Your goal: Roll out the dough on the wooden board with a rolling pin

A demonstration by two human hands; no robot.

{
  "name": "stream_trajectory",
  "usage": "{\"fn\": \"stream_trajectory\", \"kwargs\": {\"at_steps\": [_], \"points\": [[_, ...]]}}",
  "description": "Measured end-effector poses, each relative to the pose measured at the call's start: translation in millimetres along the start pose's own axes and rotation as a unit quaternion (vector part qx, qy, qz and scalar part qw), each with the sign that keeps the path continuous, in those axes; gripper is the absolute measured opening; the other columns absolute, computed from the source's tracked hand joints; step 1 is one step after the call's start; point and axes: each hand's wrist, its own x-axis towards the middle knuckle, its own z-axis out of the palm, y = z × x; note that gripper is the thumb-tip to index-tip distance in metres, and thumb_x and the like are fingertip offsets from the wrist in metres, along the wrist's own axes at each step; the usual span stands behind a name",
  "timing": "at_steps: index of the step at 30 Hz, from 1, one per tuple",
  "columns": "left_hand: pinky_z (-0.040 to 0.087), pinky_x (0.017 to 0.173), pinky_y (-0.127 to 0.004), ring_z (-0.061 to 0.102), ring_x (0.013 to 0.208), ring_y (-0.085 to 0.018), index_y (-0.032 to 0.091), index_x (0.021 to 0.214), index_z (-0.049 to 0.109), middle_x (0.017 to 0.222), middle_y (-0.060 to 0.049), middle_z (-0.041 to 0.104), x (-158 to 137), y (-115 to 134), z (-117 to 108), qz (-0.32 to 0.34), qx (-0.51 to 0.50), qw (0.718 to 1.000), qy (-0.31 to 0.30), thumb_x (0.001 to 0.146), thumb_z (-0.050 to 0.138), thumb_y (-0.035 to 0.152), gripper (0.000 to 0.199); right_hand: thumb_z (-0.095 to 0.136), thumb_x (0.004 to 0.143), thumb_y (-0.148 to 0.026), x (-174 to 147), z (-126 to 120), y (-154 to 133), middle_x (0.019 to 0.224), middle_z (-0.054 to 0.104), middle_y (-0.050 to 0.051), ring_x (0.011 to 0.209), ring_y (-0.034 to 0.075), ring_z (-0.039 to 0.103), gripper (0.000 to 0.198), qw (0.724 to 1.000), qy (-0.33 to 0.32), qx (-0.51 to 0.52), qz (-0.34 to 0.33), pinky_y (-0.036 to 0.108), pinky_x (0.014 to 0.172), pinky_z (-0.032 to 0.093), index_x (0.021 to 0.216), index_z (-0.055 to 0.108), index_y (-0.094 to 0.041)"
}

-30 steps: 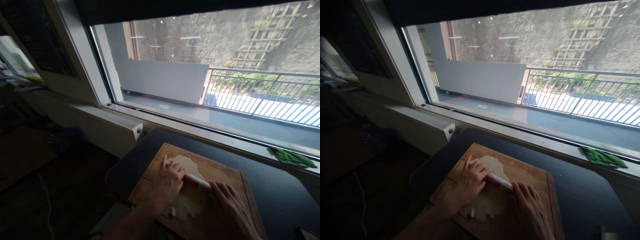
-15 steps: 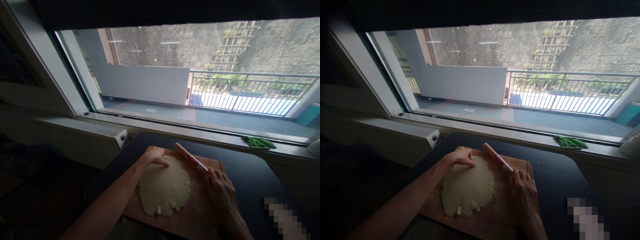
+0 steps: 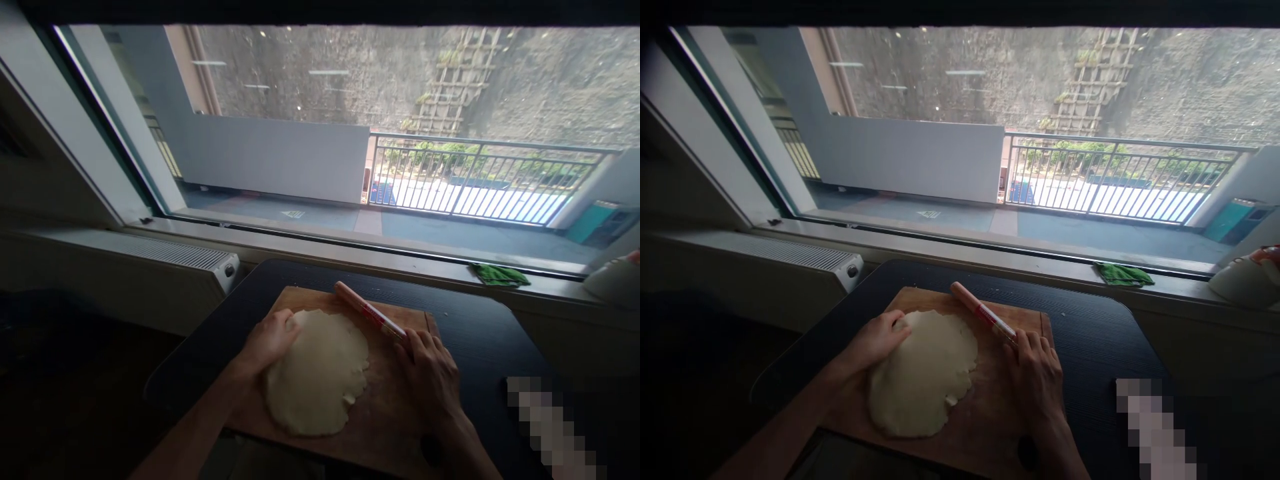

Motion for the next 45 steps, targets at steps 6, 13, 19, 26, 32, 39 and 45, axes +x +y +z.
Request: {"fn": "stream_trajectory", "kwargs": {"at_steps": [6,13,19,26,32,39,45], "points": [[0.042,0.089,-0.035,0.055,0.099,-0.02,0.021,0.107,0.06,0.101,-0.005,0.06,-31.7,29.9,-26.7,0.195,0.077,0.963,0.167,0.088,0.042,0.028,0.026,0.052,0.087,-0.044,18.3,-6.5,-21.0,0.089,0.058,0.001,0.079,0.016,0.054,0.021,0.985,-0.094,0.112,-0.095,0.027,0.066,0.038,0.093,0.058,-0.025],[0.03,0.104,-0.042,0.049,0.115,-0.022,0.018,0.11,0.06,0.117,-0.009,0.061,5.7,63.3,25.1,0.214,0.123,0.966,0.082,0.094,0.033,0.032,0.035,0.055,0.087,-0.034,29.1,-12.7,-36.9,0.09,0.058,0.001,0.083,0.016,0.053,0.011,0.968,-0.152,0.123,-0.16,0.026,0.073,0.04,0.089,0.06,-0.024],[0.022,0.108,-0.052,0.033,0.133,-0.024,0.022,0.124,0.052,0.139,-0.007,0.047,78.9,82.5,61.6,0.145,0.176,0.973,-0.036,0.094,0.021,0.049,0.051,0.049,0.09,-0.034,5.2,-12.7,-20.8,0.107,0.058,0.005,0.099,0.022,0.052,0.025,0.986,-0.1,0.111,-0.079,0.036,0.086,0.043,0.112,0.055,-0.024],[0.017,0.111,-0.049,0.026,0.137,-0.022,0.019,0.134,0.044,0.144,-0.006,0.04,63.8,78.1,59.3,0.184,0.206,0.959,-0.061,0.094,0.02,0.044,0.053,0.04,0.093,-0.023,-15.2,-10.5,-24.0,0.128,0.053,0.006,0.128,0.023,0.036,0.035,0.986,-0.064,0.126,-0.089,0.04,0.106,0.032,0.127,0.048,-0.02],[0.015,0.111,-0.049,0.025,0.137,-0.024,0.016,0.134,0.045,0.144,-0.007,0.04,27.3,50.4,52.6,0.216,0.245,0.945,-0.003,0.094,0.021,0.04,0.052,0.036,0.094,-0.024,-27.2,-11.1,-26.5,0.137,0.047,0.005,0.133,0.02,0.03,0.039,0.983,-0.081,0.138,-0.092,0.041,0.111,0.025,0.132,0.044,-0.018],[0.028,0.103,-0.052,0.033,0.133,-0.025,0.018,0.122,0.052,0.136,-0.01,0.049,115.3,112.2,80.6,0.163,0.225,0.958,-0.066,0.094,0.021,0.044,0.049,0.039,0.093,-0.025,0.0,-3.8,-12.9,0.132,0.052,0.01,0.13,0.026,0.036,0.037,0.995,-0.043,0.086,0.002,0.045,0.107,0.03,0.127,0.05,-0.014],[0.022,0.108,-0.049,0.029,0.135,-0.022,0.022,0.13,0.048,0.141,-0.006,0.044,67.5,81.0,65.4,0.192,0.216,0.955,-0.059,0.094,0.019,0.038,0.049,0.04,0.093,-0.022,-21.5,-17.5,-23.3,0.128,0.056,0.005,0.128,0.02,0.038,0.034,0.989,-0.041,0.132,-0.049,0.039,0.108,0.029,0.125,0.05,-0.018]]}}
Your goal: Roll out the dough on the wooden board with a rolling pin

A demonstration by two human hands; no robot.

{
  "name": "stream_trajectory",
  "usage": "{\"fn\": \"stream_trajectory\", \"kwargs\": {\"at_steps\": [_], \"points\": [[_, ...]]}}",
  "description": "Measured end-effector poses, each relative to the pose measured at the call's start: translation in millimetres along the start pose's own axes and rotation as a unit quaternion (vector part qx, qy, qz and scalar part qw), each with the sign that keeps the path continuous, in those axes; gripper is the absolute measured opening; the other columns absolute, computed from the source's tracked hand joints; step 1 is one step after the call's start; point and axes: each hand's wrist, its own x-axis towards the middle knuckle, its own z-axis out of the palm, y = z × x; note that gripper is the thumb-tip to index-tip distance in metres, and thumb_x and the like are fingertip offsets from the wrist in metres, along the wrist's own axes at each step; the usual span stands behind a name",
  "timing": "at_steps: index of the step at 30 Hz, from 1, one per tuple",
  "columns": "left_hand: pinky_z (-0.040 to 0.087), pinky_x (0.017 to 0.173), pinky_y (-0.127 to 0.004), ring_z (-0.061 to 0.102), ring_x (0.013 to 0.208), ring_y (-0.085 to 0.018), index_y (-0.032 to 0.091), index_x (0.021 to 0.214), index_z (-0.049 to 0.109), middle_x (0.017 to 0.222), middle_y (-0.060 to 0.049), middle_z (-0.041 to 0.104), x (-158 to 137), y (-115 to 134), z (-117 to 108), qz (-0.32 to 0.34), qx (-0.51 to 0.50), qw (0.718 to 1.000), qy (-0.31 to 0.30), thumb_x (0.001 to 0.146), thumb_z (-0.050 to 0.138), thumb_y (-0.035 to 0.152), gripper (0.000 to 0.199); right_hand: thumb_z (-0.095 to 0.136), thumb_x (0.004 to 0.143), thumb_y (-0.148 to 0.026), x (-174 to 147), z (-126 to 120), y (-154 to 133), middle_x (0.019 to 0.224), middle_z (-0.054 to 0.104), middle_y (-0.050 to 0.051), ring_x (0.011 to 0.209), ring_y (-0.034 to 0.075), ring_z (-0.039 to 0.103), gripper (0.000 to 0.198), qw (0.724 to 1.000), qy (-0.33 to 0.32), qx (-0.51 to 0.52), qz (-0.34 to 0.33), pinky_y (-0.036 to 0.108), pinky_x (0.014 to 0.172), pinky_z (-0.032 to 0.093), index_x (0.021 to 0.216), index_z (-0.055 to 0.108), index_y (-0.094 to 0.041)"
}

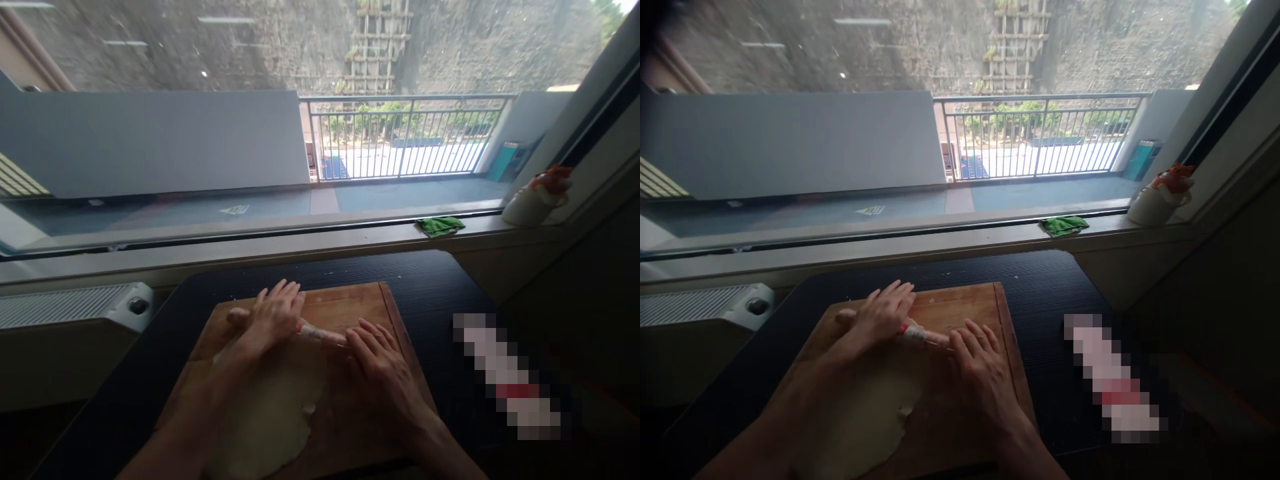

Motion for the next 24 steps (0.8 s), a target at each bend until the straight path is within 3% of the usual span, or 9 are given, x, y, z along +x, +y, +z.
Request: {"fn": "stream_trajectory", "kwargs": {"at_steps": [3,5,9,12,15,17,19,22,24], "points": [[0.018,0.11,-0.05,0.025,0.137,-0.023,0.02,0.132,0.047,0.143,-0.005,0.042,-41.6,-11.7,2.4,0.018,0.031,0.998,0.047,0.093,0.02,0.039,0.051,0.04,0.093,-0.023,-5.6,1.0,-8.4,0.132,0.053,0.005,0.13,0.019,0.037,0.035,0.999,-0.015,0.009,-0.027,0.038,0.11,0.027,0.126,0.049,-0.017],[0.017,0.11,-0.052,0.025,0.137,-0.024,0.019,0.132,0.048,0.143,-0.005,0.042,-44.2,-12.9,3.3,0.013,0.038,0.998,0.05,0.093,0.02,0.039,0.052,0.04,0.093,-0.025,-4.2,3.6,-8.7,0.132,0.052,0.006,0.13,0.019,0.037,0.035,1.0,-0.019,0.005,-0.023,0.039,0.11,0.027,0.126,0.049,-0.017],[0.019,0.108,-0.055,0.027,0.136,-0.024,0.021,0.129,0.049,0.142,-0.006,0.043,8.2,2.0,3.6,-0.026,0.01,1.0,0.002,0.093,0.02,0.043,0.051,0.039,0.093,-0.026,4.7,9.5,0.9,0.132,0.052,0.008,0.13,0.023,0.037,0.038,0.999,-0.002,-0.024,0.022,0.044,0.108,0.03,0.127,0.049,-0.015],[0.021,0.106,-0.058,0.028,0.135,-0.027,0.018,0.125,0.051,0.14,-0.01,0.046,52.7,17.8,1.7,-0.015,-0.01,1.0,-0.018,0.093,0.02,0.044,0.051,0.039,0.092,-0.023,8.7,10.9,6.7,0.131,0.053,0.009,0.129,0.024,0.038,0.038,0.998,0.015,-0.044,0.04,0.045,0.106,0.032,0.128,0.049,-0.015],[0.021,0.107,-0.054,0.03,0.134,-0.025,0.018,0.123,0.052,0.137,-0.009,0.049,64.8,24.9,-1.0,-0.01,-0.013,1.0,-0.012,0.094,0.02,0.045,0.051,0.04,0.091,-0.019,5.1,10.8,7.2,0.129,0.055,0.009,0.128,0.023,0.04,0.037,0.998,0.034,-0.053,0.025,0.043,0.105,0.034,0.127,0.049,-0.015],[0.021,0.109,-0.052,0.029,0.135,-0.023,0.02,0.125,0.051,0.139,-0.007,0.047,49.4,21.7,-3.3,-0.016,-0.015,1.0,-0.007,0.094,0.02,0.044,0.049,0.041,0.09,-0.017,-1.4,11.5,6.1,0.128,0.056,0.009,0.126,0.022,0.043,0.038,0.997,0.04,-0.059,-0.004,0.042,0.104,0.035,0.127,0.049,-0.015],[0.021,0.109,-0.051,0.029,0.135,-0.022,0.021,0.127,0.05,0.14,-0.005,0.046,15.7,12.0,-5.5,-0.02,-0.014,1.0,0.008,0.095,0.021,0.042,0.049,0.042,0.089,-0.018,-9.6,13.1,3.9,0.127,0.056,0.009,0.125,0.022,0.044,0.039,0.996,0.042,-0.061,-0.048,0.042,0.105,0.035,0.128,0.048,-0.015],[0.018,0.112,-0.05,0.029,0.136,-0.023,0.02,0.129,0.051,0.14,-0.005,0.046,-60.7,-10.5,-5.0,0.011,0.001,0.997,0.077,0.095,0.024,0.037,0.047,0.046,0.088,-0.022,-20.5,16.1,-5.1,0.126,0.058,0.008,0.124,0.021,0.045,0.04,0.993,0.036,-0.045,-0.103,0.04,0.106,0.033,0.127,0.048,-0.016],[0.02,0.112,-0.049,0.028,0.136,-0.022,0.022,0.136,0.042,0.144,-0.003,0.04,-116.0,-26.6,-1.2,0.012,0.013,0.995,0.097,0.094,0.028,0.035,0.046,0.048,0.088,-0.026,-22.0,16.6,-15.6,0.125,0.059,0.006,0.125,0.021,0.045,0.038,0.993,0.027,-0.025,-0.116,0.04,0.108,0.031,0.126,0.05,-0.018]]}}
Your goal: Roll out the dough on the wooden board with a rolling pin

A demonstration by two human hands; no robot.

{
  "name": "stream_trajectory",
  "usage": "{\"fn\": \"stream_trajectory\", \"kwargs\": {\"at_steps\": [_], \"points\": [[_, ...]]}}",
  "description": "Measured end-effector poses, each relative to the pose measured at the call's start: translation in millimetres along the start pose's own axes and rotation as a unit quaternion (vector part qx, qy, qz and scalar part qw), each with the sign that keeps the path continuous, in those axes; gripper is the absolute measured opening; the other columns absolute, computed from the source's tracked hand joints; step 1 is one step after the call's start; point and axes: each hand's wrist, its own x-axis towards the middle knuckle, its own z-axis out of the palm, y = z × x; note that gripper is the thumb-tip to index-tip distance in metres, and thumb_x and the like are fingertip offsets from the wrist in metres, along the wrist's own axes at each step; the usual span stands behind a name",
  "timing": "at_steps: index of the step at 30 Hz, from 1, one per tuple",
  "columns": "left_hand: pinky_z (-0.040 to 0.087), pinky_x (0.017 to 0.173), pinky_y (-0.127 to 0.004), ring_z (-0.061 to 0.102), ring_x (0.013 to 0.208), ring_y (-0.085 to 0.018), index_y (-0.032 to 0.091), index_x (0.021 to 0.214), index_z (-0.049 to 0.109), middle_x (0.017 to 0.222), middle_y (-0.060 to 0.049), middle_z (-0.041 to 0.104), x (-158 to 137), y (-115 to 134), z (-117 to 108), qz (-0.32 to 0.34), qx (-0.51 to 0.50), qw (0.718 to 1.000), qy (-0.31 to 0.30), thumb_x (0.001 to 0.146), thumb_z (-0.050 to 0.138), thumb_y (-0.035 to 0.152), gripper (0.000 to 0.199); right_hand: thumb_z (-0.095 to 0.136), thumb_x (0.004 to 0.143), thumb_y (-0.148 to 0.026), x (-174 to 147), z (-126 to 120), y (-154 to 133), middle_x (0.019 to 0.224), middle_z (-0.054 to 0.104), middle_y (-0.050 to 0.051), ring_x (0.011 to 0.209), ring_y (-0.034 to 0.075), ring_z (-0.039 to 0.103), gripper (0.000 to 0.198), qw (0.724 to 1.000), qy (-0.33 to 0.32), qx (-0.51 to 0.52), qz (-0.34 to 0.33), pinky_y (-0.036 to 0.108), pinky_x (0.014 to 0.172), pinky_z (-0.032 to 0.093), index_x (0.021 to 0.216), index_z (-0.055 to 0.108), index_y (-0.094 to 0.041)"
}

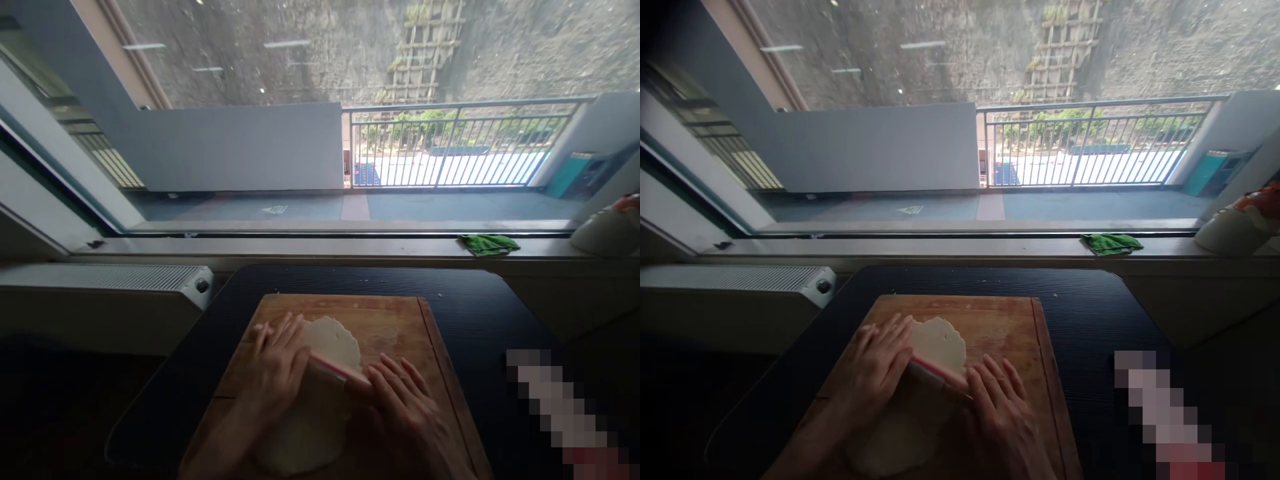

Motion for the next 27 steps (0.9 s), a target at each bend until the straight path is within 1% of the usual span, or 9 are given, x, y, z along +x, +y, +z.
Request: {"fn": "stream_trajectory", "kwargs": {"at_steps": [3,5,10,13,15,19,22,24,27], "points": [[0.022,0.111,-0.049,0.031,0.135,-0.023,0.022,0.141,0.033,0.144,-0.005,0.039,-55.5,-16.0,-4.5,-0.004,0.031,0.999,0.039,0.091,0.036,0.035,0.052,0.045,0.09,-0.031,19.4,-1.4,-11.0,0.127,0.057,0.006,0.127,0.021,0.041,0.036,0.999,-0.043,0.026,-0.008,0.042,0.109,0.028,0.124,0.052,-0.02],[0.02,0.112,-0.05,0.033,0.134,-0.023,0.021,0.14,0.036,0.143,-0.006,0.041,-57.1,-19.6,-4.9,-0.018,0.045,0.998,0.038,0.091,0.035,0.036,0.051,0.043,0.092,-0.036,45.6,-0.1,-8.8,0.13,0.054,0.007,0.13,0.024,0.037,0.035,0.996,-0.081,0.031,0.0,0.046,0.11,0.025,0.121,0.054,-0.021],[0.024,0.11,-0.048,0.037,0.132,-0.025,0.014,0.123,0.057,0.134,-0.01,0.052,28.6,-11.7,-1.1,-0.108,0.055,0.993,0.017,0.094,0.027,0.039,0.048,0.034,0.094,-0.042,120.9,16.9,16.8,0.138,0.045,0.012,0.134,0.028,0.03,0.04,0.987,-0.146,0.008,0.071,0.051,0.108,0.022,0.108,0.063,-0.017],[0.026,0.109,-0.047,0.038,0.131,-0.026,0.014,0.121,0.058,0.132,-0.01,0.054,48.0,-7.6,-0.8,-0.116,0.049,0.992,0.026,0.094,0.028,0.039,0.048,0.033,0.094,-0.043,126.4,21.8,15.5,0.143,0.039,0.014,0.135,0.027,0.027,0.044,0.985,-0.156,0.006,0.077,0.048,0.108,0.024,0.116,0.059,-0.015],[0.026,0.109,-0.048,0.039,0.13,-0.025,0.016,0.123,0.057,0.133,-0.008,0.053,23.4,-9.5,-1.2,-0.081,0.038,0.995,0.032,0.093,0.03,0.038,0.046,0.034,0.094,-0.045,104.5,18.9,2.1,0.144,0.037,0.014,0.136,0.026,0.024,0.048,0.99,-0.134,0.006,0.05,0.047,0.109,0.024,0.125,0.053,-0.014],[0.03,0.108,-0.047,0.042,0.129,-0.022,0.027,0.135,0.044,0.137,-0.001,0.048,-65.2,-18.2,-3.1,-0.01,0.021,0.998,0.055,0.09,0.038,0.035,0.046,0.041,0.091,-0.047,42.2,4.4,-30.4,0.145,0.035,0.014,0.138,0.027,0.02,0.061,0.995,-0.087,-0.001,-0.054,0.045,0.11,0.026,0.139,0.036,-0.01],[0.034,0.107,-0.043,0.043,0.128,-0.02,0.027,0.139,0.038,0.138,-0.001,0.047,-91.0,-20.0,-6.0,0.003,0.014,0.999,0.051,0.09,0.038,0.034,0.05,0.042,0.089,-0.049,35.9,2.0,-35.6,0.145,0.034,0.015,0.137,0.028,0.023,0.064,0.992,-0.099,0.004,-0.081,0.045,0.108,0.029,0.14,0.035,-0.011],[0.032,0.107,-0.044,0.04,0.13,-0.022,0.023,0.135,0.045,0.138,-0.003,0.047,-72.4,-22.0,-6.6,-0.039,0.025,0.998,0.046,0.091,0.034,0.034,0.046,0.039,0.091,-0.05,62.4,11.7,-29.7,0.145,0.034,0.015,0.137,0.028,0.023,0.06,0.991,-0.121,0.008,-0.051,0.047,0.109,0.025,0.137,0.04,-0.011],[0.028,0.107,-0.05,0.036,0.132,-0.026,0.018,0.127,0.053,0.137,-0.008,0.048,-16.2,-29.7,-6.1,-0.144,0.053,0.987,0.042,0.093,0.029,0.038,0.047,0.033,0.093,-0.051,125.3,35.0,-18.4,0.145,0.034,0.014,0.138,0.028,0.02,0.053,0.989,-0.145,0.009,0.004,0.051,0.109,0.02,0.127,0.051,-0.013]]}}
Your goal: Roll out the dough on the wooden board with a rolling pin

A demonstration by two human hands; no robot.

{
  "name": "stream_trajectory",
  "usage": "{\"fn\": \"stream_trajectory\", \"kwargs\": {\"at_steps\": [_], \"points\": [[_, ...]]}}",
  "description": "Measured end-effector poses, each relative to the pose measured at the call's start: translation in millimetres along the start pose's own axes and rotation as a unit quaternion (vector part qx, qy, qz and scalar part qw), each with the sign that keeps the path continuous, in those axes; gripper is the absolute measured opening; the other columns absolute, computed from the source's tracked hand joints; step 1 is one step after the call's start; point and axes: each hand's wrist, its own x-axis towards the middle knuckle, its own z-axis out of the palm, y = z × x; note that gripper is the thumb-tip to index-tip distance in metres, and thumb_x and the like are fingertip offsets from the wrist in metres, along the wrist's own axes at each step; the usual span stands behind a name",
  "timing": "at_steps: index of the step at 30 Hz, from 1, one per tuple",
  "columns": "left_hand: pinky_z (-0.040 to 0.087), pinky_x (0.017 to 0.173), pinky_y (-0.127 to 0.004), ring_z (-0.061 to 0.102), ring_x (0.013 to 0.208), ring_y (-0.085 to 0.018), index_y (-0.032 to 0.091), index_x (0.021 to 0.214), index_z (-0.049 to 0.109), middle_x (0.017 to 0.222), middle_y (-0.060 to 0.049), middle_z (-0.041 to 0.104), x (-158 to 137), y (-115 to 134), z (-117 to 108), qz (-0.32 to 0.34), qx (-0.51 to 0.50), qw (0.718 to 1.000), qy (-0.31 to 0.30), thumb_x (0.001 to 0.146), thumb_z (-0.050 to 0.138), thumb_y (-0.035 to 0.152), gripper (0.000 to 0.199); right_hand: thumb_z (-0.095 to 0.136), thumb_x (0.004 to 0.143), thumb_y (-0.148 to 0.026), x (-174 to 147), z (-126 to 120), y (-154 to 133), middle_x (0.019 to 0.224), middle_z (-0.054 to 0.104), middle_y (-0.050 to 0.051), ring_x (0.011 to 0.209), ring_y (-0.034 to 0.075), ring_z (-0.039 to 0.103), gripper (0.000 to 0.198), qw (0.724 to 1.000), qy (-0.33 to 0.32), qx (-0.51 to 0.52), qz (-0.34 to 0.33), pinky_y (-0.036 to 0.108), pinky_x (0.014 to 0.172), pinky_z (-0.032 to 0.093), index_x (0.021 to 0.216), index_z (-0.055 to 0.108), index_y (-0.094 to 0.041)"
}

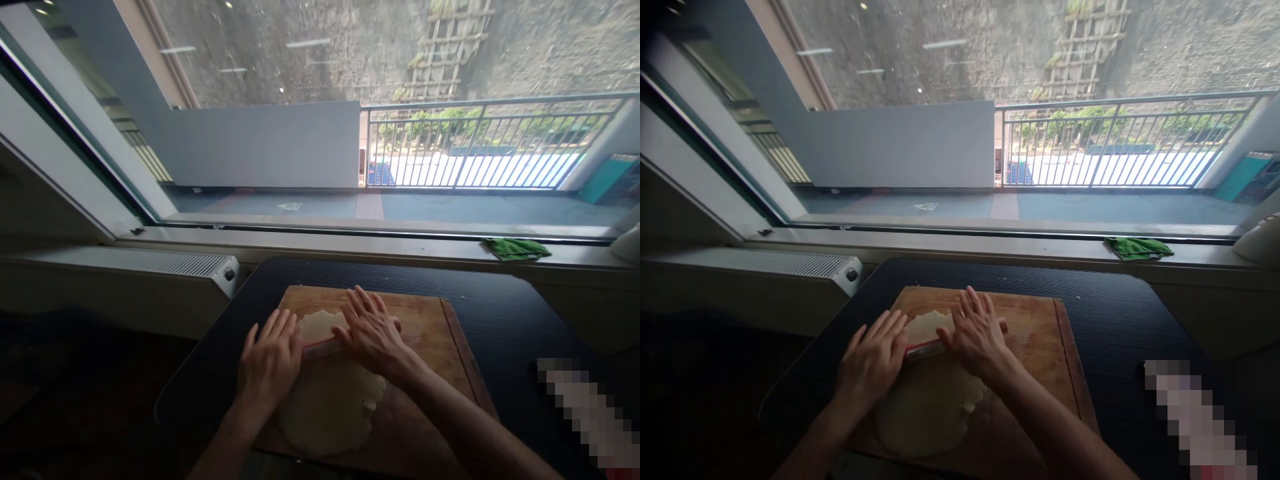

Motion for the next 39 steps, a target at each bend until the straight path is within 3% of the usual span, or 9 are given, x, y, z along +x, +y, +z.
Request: {"fn": "stream_trajectory", "kwargs": {"at_steps": [4,11,13,15,20,22,30,34,39], "points": [[0.031,0.105,-0.051,0.032,0.134,-0.027,0.015,0.131,0.049,0.139,-0.01,0.045,37.3,6.2,3.2,-0.029,0.006,0.999,-0.025,0.093,0.027,0.042,0.052,0.028,0.094,-0.05,42.8,1.1,4.8,0.145,0.036,0.014,0.138,0.025,0.021,0.052,0.999,-0.038,0.01,0.032,0.049,0.108,0.022,0.123,0.054,-0.015],[0.03,0.108,-0.046,0.035,0.133,-0.024,0.023,0.141,0.034,0.145,-0.003,0.037,-67.4,-1.1,-8.2,0.129,-0.004,0.992,-0.009,0.089,0.038,0.043,0.055,0.042,0.089,-0.05,-77.5,-0.1,-16.1,0.146,0.032,0.013,0.137,0.028,0.021,0.063,0.997,0.032,-0.009,-0.071,0.047,0.109,0.026,0.14,0.035,-0.014],[0.029,0.109,-0.046,0.034,0.134,-0.024,0.024,0.143,0.029,0.146,-0.003,0.035,-76.2,-0.4,-10.0,0.145,-0.007,0.989,0.005,0.088,0.04,0.044,0.059,0.046,0.087,-0.051,-89.1,0.4,-16.8,0.147,0.031,0.014,0.136,0.029,0.024,0.066,0.996,0.037,-0.014,-0.081,0.048,0.108,0.028,0.141,0.034,-0.015],[0.026,0.11,-0.047,0.032,0.135,-0.025,0.021,0.143,0.031,0.146,-0.005,0.035,-58.5,2.1,-7.6,0.112,-0.009,0.994,0.009,0.089,0.038,0.042,0.058,0.044,0.088,-0.05,-70.1,2.6,-13.2,0.146,0.033,0.014,0.136,0.029,0.025,0.063,0.997,0.03,-0.011,-0.067,0.048,0.107,0.028,0.139,0.036,-0.015],[0.025,0.109,-0.05,0.03,0.135,-0.026,0.014,0.135,0.044,0.142,-0.011,0.042,30.2,8.3,3.7,-0.018,-0.014,0.999,-0.037,0.093,0.026,0.042,0.053,0.03,0.094,-0.05,30.2,5.1,-2.1,0.144,0.036,0.016,0.136,0.028,0.024,0.052,0.998,-0.045,0.0,0.033,0.049,0.104,0.029,0.126,0.051,-0.015],[0.027,0.108,-0.05,0.031,0.135,-0.026,0.013,0.134,0.045,0.141,-0.012,0.043,38.5,9.1,3.3,-0.027,-0.02,0.998,-0.049,0.093,0.026,0.042,0.054,0.028,0.094,-0.05,40.1,3.3,-2.2,0.143,0.037,0.015,0.136,0.028,0.025,0.052,0.997,-0.057,0.003,0.045,0.049,0.103,0.03,0.123,0.053,-0.015],[0.021,0.112,-0.046,0.028,0.137,-0.024,0.022,0.144,0.027,0.148,-0.004,0.031,-69.5,10.4,-12.3,0.11,-0.031,0.993,0.011,0.089,0.039,0.042,0.06,0.041,0.09,-0.051,-85.2,3.9,-16.2,0.148,0.028,0.011,0.138,0.026,0.02,0.065,0.994,0.012,-0.016,-0.104,0.045,0.109,0.026,0.143,0.029,-0.016],[0.014,0.113,-0.05,0.023,0.138,-0.025,0.017,0.14,0.036,0.148,-0.006,0.031,-21.8,13.8,-4.5,0.057,-0.016,0.998,-0.001,0.092,0.032,0.04,0.053,0.036,0.092,-0.047,-35.5,8.2,-9.8,0.146,0.033,0.012,0.138,0.027,0.02,0.055,0.999,0.012,-0.014,-0.032,0.048,0.109,0.025,0.136,0.04,-0.015],[0.022,0.11,-0.051,0.026,0.137,-0.025,0.014,0.136,0.043,0.145,-0.01,0.037,47.4,14.5,3.0,-0.003,-0.019,0.999,-0.025,0.094,0.026,0.041,0.052,0.027,0.095,-0.048,43.2,9.0,-2.3,0.141,0.04,0.014,0.135,0.029,0.027,0.05,0.998,-0.028,0.0,0.057,0.05,0.103,0.031,0.124,0.052,-0.016]]}}
